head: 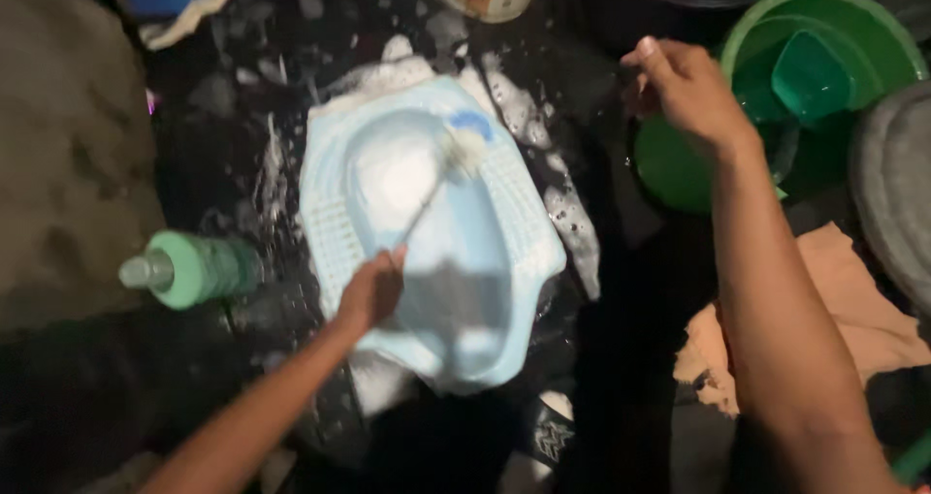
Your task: The person scrubs the inside of a light blue squat toilet with a long-handled brush. They repeatedly apply liquid soap from a green bottle and add water from a green bucket using a small scoop to create suds and rinse the surface.
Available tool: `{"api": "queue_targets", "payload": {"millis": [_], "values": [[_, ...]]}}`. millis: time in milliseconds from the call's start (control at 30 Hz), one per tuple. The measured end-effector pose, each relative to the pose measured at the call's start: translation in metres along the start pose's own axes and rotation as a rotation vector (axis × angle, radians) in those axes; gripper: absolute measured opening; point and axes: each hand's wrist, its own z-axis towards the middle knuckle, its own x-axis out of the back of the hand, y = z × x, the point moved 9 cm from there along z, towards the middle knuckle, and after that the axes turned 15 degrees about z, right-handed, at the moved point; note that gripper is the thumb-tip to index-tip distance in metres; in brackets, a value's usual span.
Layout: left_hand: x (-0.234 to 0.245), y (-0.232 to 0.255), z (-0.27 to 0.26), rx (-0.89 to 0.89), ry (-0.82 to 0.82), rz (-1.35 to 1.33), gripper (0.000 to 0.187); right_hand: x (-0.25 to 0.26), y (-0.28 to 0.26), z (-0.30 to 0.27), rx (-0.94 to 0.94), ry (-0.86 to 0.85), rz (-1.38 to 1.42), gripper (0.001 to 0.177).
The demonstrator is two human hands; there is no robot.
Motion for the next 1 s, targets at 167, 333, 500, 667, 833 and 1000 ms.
{"api": "queue_targets", "payload": {"millis": [167,333,500,667,833,1000], "values": [[0.026,0.018,-0.022,-0.011,-0.193,-0.204,0.044,-0.004,-0.008,0.001,-0.003,-0.023,-0.061,0.050],[0.040,0.047,-0.102,0.448,-0.713,-1.435,0.037,-0.011,-0.007,-0.003,-0.037,-0.010,-0.024,0.050],[0.031,-0.009,-0.060,0.462,-0.105,-1.545,0.031,-0.015,-0.005,-0.003,-0.043,-0.016,-0.046,0.050],[0.058,-0.015,-0.052,0.302,-0.271,-1.016,0.071,-0.009,-0.010,-0.001,-0.024,-0.030,-0.093,0.048],[0.150,-0.007,-0.116,0.157,0.002,-1.374,0.070,-0.017,-0.005,0.002,-0.051,-0.019,-0.082,0.049],[0.069,-0.022,-0.042,0.168,-0.078,-0.995,0.076,-0.027,-0.008,0.002,-0.030,-0.037,-0.105,0.049]]}}
